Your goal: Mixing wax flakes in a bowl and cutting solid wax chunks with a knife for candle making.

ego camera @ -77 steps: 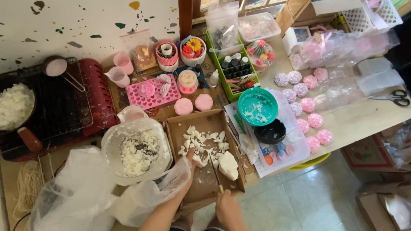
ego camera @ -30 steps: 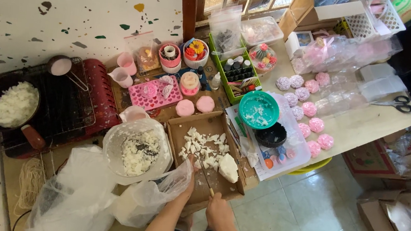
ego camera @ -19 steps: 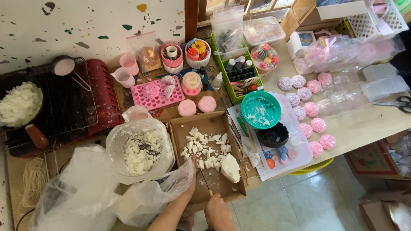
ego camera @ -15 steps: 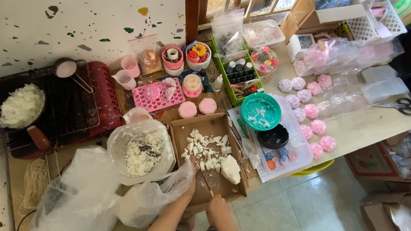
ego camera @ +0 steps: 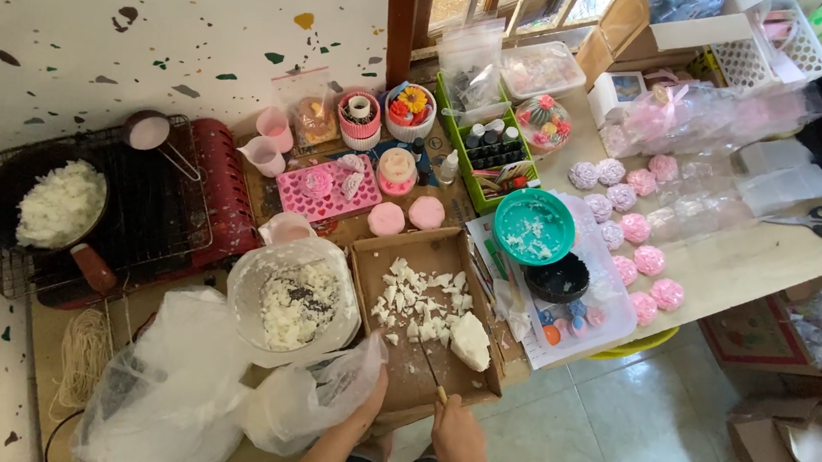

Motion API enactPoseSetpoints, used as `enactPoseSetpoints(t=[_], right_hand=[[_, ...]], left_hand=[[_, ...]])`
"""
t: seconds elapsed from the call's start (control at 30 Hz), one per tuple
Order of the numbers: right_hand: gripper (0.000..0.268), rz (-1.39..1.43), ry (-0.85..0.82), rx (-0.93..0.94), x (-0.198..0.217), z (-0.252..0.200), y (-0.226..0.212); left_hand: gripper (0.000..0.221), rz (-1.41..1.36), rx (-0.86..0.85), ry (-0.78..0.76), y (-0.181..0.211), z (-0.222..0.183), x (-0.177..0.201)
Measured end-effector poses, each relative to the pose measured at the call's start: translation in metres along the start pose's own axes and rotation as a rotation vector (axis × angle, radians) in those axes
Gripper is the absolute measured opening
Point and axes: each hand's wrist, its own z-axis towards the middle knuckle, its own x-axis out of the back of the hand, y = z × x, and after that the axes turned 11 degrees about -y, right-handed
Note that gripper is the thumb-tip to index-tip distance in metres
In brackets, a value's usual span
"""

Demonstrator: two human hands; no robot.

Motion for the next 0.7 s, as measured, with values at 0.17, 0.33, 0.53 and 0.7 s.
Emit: enactPoseSetpoints(t=[0.17, 0.33, 0.53, 0.7], right_hand=[[0.028, -0.11, -0.084, -0.033, -0.013, 0.016, 0.016], [0.029, -0.152, -0.128, -0.074, 0.032, 0.003, -0.019], [0.032, -0.181, -0.11, -0.012, 0.052, 0.003, -0.029], [0.032, -0.207, -0.091, 0.024, 0.056, 0.016, -0.045]], left_hand=[[0.048, 0.062, -0.015, 0.0, 0.042, -0.004, 0.025], [0.046, 0.132, -0.03, 0.001, 0.046, -0.007, 0.036], [0.043, 0.212, -0.047, 0.0, 0.027, -0.015, 0.038], [0.041, 0.285, -0.058, 0.0, -0.007, -0.049, 0.068]])
